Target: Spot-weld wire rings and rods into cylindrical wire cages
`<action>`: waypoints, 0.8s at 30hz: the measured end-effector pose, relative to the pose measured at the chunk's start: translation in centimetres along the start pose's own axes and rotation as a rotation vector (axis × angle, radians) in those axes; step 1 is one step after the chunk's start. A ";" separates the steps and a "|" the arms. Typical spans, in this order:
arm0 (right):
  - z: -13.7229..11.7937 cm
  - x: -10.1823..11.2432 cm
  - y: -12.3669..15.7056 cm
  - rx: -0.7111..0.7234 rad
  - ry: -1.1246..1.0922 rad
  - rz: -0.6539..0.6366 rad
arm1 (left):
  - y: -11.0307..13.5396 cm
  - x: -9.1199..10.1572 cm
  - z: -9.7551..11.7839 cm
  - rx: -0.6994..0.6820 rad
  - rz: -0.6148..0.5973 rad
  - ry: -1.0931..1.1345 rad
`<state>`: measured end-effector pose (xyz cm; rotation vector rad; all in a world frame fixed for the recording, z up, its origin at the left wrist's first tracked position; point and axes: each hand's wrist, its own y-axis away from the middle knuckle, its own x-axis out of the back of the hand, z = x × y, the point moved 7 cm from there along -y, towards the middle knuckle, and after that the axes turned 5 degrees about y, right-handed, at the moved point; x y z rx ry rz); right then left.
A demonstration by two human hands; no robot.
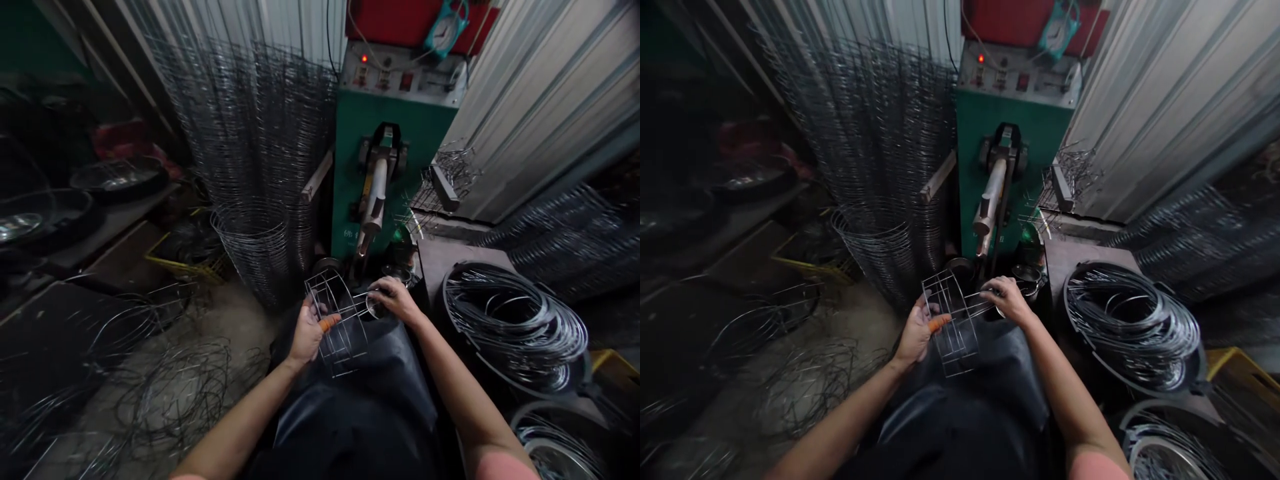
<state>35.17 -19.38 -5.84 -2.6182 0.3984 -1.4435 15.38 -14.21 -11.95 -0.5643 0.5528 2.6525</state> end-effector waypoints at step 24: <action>5.7 2.2 -7.2 0.052 0.048 0.068 | -9.0 -5.4 0.4 0.064 0.004 0.112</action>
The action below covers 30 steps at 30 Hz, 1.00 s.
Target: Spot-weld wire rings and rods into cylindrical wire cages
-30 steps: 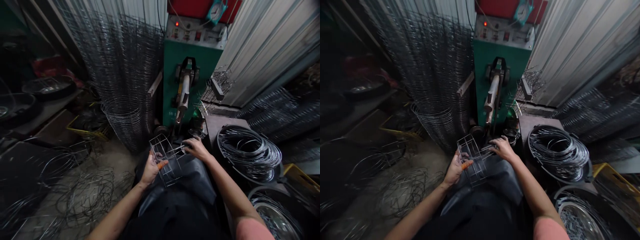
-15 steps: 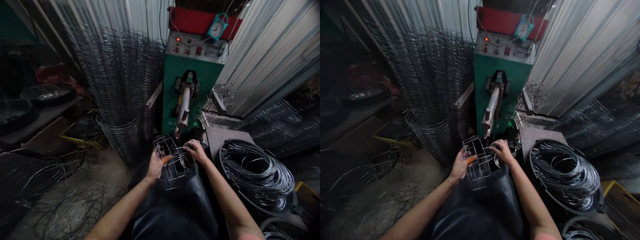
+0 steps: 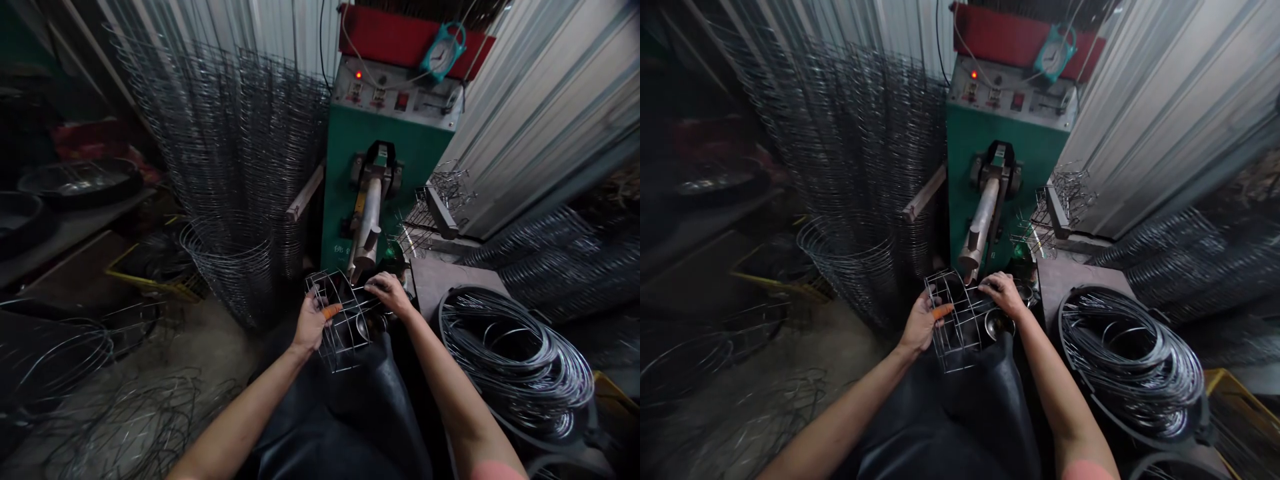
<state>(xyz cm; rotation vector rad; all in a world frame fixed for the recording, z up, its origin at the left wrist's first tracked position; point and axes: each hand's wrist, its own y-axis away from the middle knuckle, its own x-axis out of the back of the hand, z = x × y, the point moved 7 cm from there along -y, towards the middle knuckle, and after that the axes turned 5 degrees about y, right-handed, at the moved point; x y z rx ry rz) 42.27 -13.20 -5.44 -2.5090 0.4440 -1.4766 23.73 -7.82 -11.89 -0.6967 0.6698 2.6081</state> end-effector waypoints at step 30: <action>3.6 1.6 2.8 -0.077 -0.023 0.160 | -1.0 -1.7 -0.3 -0.002 -0.108 0.062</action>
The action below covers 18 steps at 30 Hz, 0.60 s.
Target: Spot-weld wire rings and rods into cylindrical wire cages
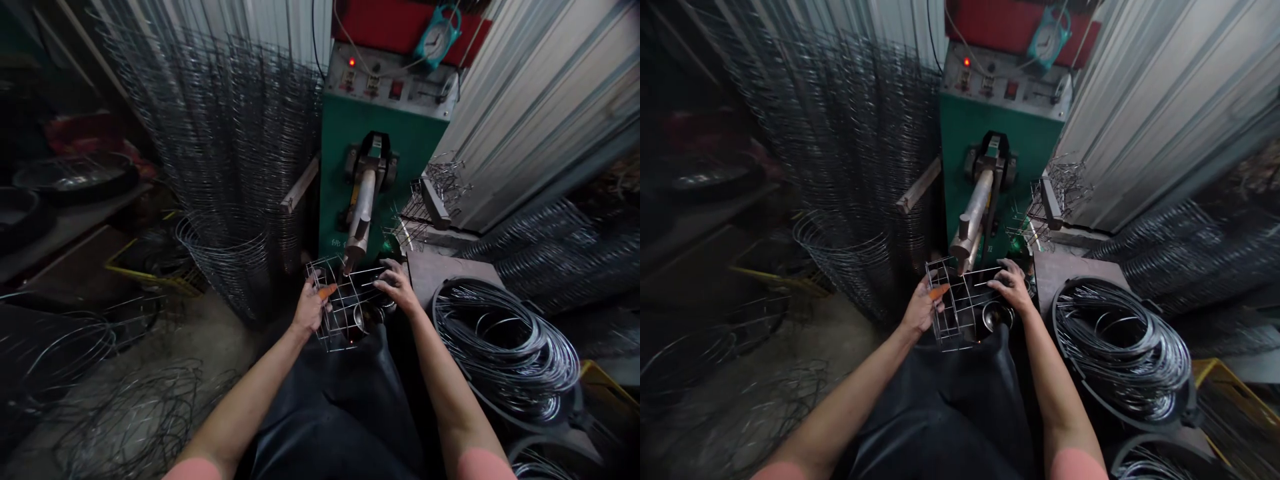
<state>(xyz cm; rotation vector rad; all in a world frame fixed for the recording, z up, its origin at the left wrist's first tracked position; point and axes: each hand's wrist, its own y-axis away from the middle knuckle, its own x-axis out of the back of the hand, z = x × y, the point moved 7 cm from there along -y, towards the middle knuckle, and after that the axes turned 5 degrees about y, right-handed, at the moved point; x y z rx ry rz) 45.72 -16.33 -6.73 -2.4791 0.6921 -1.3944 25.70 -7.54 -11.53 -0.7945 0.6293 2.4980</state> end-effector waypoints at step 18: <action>-2.0 -2.2 -3.6 0.102 -0.045 -0.120 | -1.6 0.9 1.3 -0.043 0.075 0.058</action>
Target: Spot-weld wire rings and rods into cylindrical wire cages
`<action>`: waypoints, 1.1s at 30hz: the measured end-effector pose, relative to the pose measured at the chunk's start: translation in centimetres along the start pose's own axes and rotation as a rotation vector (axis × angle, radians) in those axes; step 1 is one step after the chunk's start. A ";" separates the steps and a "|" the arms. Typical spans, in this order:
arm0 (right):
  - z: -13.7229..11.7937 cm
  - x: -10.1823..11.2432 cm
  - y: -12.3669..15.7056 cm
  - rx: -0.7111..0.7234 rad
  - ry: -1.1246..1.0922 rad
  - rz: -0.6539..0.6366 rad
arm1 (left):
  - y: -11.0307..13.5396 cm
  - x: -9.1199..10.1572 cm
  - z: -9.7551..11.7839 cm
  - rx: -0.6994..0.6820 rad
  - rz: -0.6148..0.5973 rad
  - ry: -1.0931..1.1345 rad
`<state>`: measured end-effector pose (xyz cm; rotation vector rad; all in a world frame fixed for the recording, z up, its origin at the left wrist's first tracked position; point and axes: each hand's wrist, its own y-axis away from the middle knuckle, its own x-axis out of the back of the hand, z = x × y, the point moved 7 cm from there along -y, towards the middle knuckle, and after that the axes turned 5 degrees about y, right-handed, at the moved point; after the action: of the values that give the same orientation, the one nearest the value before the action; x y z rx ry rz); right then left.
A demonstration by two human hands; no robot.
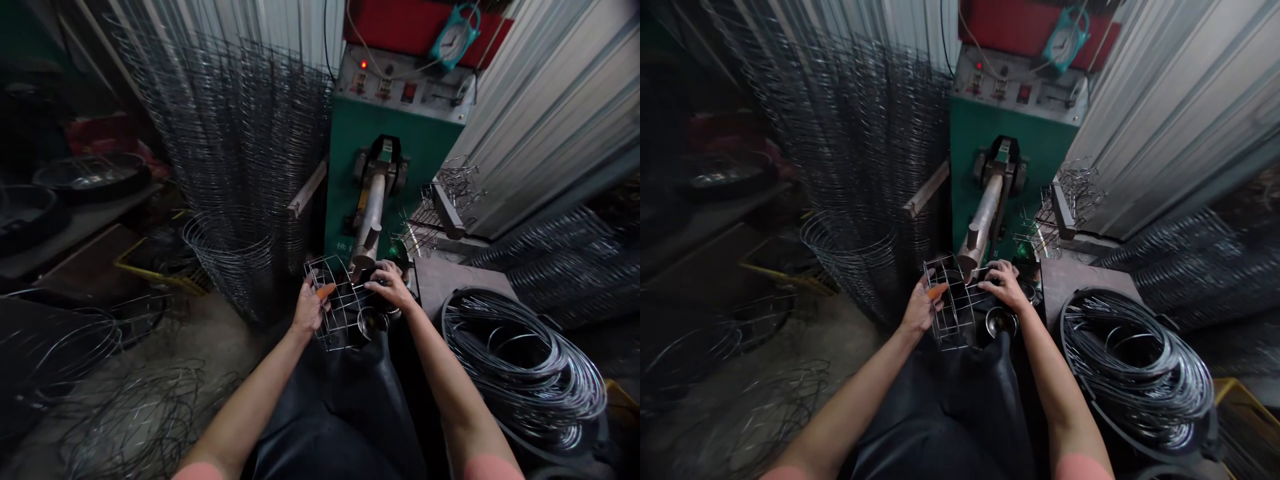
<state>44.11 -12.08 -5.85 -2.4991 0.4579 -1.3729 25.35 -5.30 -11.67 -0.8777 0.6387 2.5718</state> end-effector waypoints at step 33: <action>-9.3 8.7 9.9 -0.087 0.051 -0.097 | 6.3 11.3 -0.7 0.244 -0.205 0.075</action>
<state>39.07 -25.21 2.08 -2.5924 0.4208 -1.4867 14.42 -8.92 -17.48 -0.9087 0.8180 2.2328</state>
